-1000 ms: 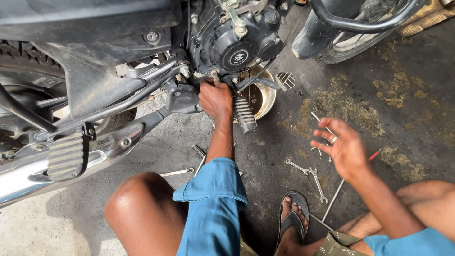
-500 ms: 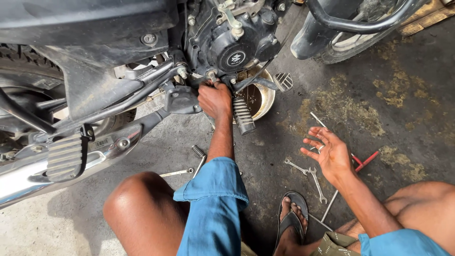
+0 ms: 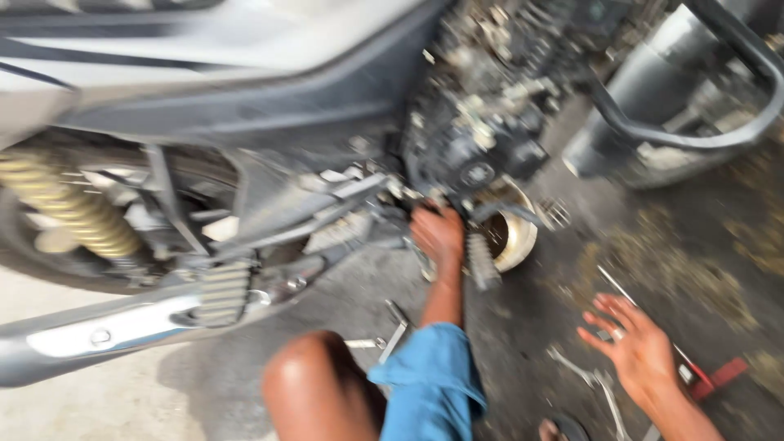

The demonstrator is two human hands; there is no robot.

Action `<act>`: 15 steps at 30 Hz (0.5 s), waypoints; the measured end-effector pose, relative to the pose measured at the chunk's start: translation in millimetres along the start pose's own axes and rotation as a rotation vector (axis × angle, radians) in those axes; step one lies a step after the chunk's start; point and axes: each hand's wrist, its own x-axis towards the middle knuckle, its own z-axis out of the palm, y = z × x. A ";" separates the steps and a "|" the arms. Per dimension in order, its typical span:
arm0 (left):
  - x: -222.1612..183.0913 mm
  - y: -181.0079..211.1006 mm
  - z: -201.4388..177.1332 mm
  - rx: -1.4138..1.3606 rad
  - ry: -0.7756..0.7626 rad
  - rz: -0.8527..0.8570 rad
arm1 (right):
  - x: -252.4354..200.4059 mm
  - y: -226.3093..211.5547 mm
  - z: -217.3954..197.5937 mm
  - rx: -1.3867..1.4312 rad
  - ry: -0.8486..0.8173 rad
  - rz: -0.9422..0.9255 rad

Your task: Repairing and maintenance of a motorcycle engine and components.

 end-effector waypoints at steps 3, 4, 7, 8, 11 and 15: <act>-1.4 1.0 -2.5 -0.018 -0.055 -0.048 | 20.5 15.1 -20.0 0.019 -0.029 -0.002; -1.8 -2.2 1.6 0.023 -0.073 -0.049 | 29.2 21.1 -29.6 0.020 -0.009 0.021; -7.7 -0.8 2.0 0.003 -0.094 -0.046 | 62.7 32.2 -60.8 0.029 0.044 0.092; -1.5 1.1 -3.7 -0.040 -0.099 -0.049 | 81.0 39.4 -61.7 0.036 0.080 0.161; 1.6 18.4 -15.3 -0.117 -0.086 -0.105 | 264.3 159.4 -223.8 0.029 -0.065 0.227; -0.5 23.2 -12.5 -0.080 -0.125 -0.157 | 294.8 152.5 -235.7 0.110 -0.356 0.240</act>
